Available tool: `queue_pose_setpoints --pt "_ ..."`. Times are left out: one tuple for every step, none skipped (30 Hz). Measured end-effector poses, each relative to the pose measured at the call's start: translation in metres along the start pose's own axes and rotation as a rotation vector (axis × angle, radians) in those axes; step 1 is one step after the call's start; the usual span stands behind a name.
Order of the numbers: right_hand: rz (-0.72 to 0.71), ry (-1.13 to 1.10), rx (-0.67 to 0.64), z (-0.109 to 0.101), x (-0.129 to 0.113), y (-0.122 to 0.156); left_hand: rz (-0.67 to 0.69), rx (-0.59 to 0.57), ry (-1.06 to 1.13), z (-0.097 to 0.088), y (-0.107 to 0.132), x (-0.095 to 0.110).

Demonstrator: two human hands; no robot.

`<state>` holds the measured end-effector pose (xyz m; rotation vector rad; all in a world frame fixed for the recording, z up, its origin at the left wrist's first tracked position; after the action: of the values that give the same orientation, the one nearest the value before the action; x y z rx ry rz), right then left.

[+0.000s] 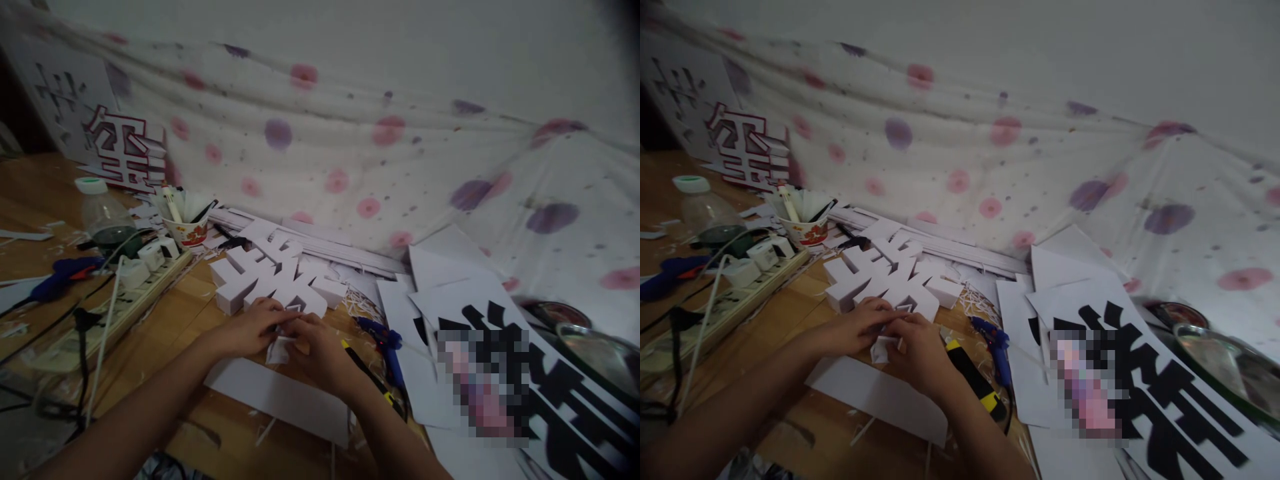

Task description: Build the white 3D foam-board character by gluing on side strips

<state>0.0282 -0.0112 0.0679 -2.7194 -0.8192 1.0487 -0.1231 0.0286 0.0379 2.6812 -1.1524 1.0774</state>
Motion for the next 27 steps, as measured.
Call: queue_pose_setpoints --pt "-0.010 0.027 -0.009 0.003 0.001 -0.001 0.001 0.001 -0.005 0.000 0.000 -0.001" --pt "-0.023 0.055 -0.018 0.005 0.001 -0.001 -0.002 0.004 -0.008 0.001 0.000 -0.002" --pt "-0.039 0.084 -0.025 0.007 0.001 -0.001 -0.007 0.003 -0.010 0.001 0.000 -0.002" --pt "-0.056 0.113 -0.031 0.009 0.000 -0.002 -0.013 0.001 -0.010 0.001 0.000 -0.002" --pt "-0.072 0.140 -0.035 0.011 0.000 -0.002 -0.017 0.000 -0.009 0.001 0.000 -0.002" --pt "-0.086 0.166 -0.036 0.012 0.000 -0.001 -0.018 -0.001 -0.010 0.001 0.001 -0.002" --pt "-0.097 0.189 -0.036 0.013 0.000 -0.001 -0.015 -0.001 -0.011 0.001 0.001 -0.002" --pt "-0.103 0.210 -0.034 0.013 0.000 0.000 -0.012 0.001 -0.013 0.000 0.001 -0.001" --pt "-0.108 0.229 -0.033 0.013 0.000 0.000 -0.009 0.007 -0.014 0.000 0.001 -0.001" --pt "-0.114 0.246 -0.035 0.013 0.000 0.001 -0.007 0.011 -0.015 0.000 0.002 -0.001" --pt "-0.118 0.263 -0.037 0.013 0.000 0.001 -0.005 0.011 -0.014 0.000 0.002 -0.001" --pt "-0.123 0.280 -0.041 0.013 0.000 0.001 -0.007 0.009 -0.011 0.000 0.002 -0.001" --pt "-0.132 0.296 -0.045 0.013 0.000 0.000 -0.011 0.005 -0.010 0.000 0.002 -0.001" --pt "-0.145 0.309 -0.052 0.013 0.000 0.000 -0.017 0.001 -0.009 0.000 0.002 -0.001" --pt "-0.161 0.319 -0.060 0.013 0.000 -0.001 -0.023 -0.002 -0.007 0.000 0.001 0.000" --pt "-0.173 0.327 -0.066 0.013 0.000 -0.001 -0.028 -0.003 -0.005 0.000 0.001 0.000" --pt "-0.186 0.330 -0.073 0.013 0.000 -0.002 -0.032 0.001 -0.003 0.000 0.001 0.000" --pt "-0.199 0.331 -0.081 0.014 0.001 -0.003 -0.035 0.005 0.000 -0.001 0.001 0.001" --pt "-0.211 0.332 -0.086 0.015 0.001 -0.003 -0.038 0.014 0.002 -0.001 0.001 0.001" --pt "-0.222 0.334 -0.087 0.015 0.002 -0.004 -0.039 0.022 0.004 -0.001 0.001 0.001" --pt "-0.231 0.336 -0.086 0.016 0.003 -0.004 -0.038 0.028 0.006 -0.001 0.001 0.001" --pt "-0.238 0.337 -0.084 0.017 0.004 -0.004 -0.035 0.029 0.007 -0.001 0.001 0.001" --pt "-0.242 0.337 -0.080 0.018 0.005 -0.004 -0.030 0.027 0.007 0.000 0.001 0.001" --pt "-0.241 0.337 -0.073 0.019 0.006 -0.004 -0.027 0.023 0.005 0.000 0.001 0.001" --pt "-0.242 0.335 -0.068 0.019 0.007 -0.004 -0.027 0.020 0.004 0.000 0.001 0.001" --pt "-0.243 0.333 -0.065 0.020 0.008 -0.004 -0.031 0.019 0.003 0.000 0.002 0.002" --pt "-0.243 0.330 -0.066 0.020 0.009 -0.005 -0.037 0.023 0.002 -0.001 0.002 0.002"
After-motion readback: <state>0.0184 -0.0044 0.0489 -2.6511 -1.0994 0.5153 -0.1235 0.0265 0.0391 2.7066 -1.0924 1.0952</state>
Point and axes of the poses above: each hand's wrist, its own y-axis away from the middle knuckle, its own z-axis out of the palm, x = y × z, the point moved 3 cm from there along -y, towards the middle knuckle, and after that the axes turned 4 degrees about x, right-handed, at the moved point
